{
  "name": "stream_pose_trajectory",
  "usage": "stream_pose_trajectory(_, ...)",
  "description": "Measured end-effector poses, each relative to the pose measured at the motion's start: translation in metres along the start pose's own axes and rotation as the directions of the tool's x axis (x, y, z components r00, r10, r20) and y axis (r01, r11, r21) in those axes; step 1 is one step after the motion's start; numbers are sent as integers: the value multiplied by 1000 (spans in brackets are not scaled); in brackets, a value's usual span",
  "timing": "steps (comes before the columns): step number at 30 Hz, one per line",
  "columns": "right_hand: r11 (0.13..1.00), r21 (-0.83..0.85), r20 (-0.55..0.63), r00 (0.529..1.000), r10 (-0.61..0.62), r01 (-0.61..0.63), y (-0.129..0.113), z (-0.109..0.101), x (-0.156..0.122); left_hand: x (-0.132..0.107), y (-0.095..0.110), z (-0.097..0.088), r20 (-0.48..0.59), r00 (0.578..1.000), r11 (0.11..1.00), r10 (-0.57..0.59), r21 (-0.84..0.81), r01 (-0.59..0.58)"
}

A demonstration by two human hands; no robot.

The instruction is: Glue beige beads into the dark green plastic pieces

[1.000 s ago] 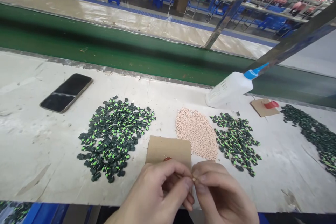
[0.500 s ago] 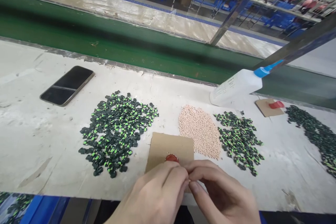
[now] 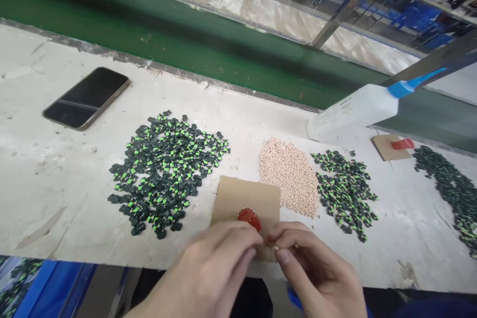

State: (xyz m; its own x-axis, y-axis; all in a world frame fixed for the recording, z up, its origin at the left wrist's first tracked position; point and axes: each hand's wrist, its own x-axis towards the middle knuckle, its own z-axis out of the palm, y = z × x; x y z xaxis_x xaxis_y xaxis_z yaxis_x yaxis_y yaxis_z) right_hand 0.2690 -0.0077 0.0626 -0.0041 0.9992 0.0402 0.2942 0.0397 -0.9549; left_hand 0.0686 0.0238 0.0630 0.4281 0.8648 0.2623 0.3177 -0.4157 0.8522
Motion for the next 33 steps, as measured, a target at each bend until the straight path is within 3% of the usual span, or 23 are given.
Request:
stream_pose_trajectory(3, 985, -164, -66, 995, -74, 63, 16, 1, -5, -5, -10, 0, -75, 992, 995, -102, -12, 101)
stream_pose_trajectory(7, 953, -274, -68, 986, -154, 130, 28, 7, -9, -12, -24, 11, -144, 973, 979, -182, 68, 193)
stream_pose_trajectory(23, 931, -328, -79, 978, -194, 159, 28, 12, -7, -12, -31, 16, -176, 971, 985, -162, 28, 170)
stream_pose_trajectory(29, 968, -243, -106, 990, -91, 63, 22, 8, -8, -13, -22, 13, -245, 953, 982, -179, -109, 156)
stream_pose_trajectory(33, 997, 4, -111, 990, 83, -83, 10, 2, -9, -7, -4, 9, -150, 915, 872, -374, -394, 291)
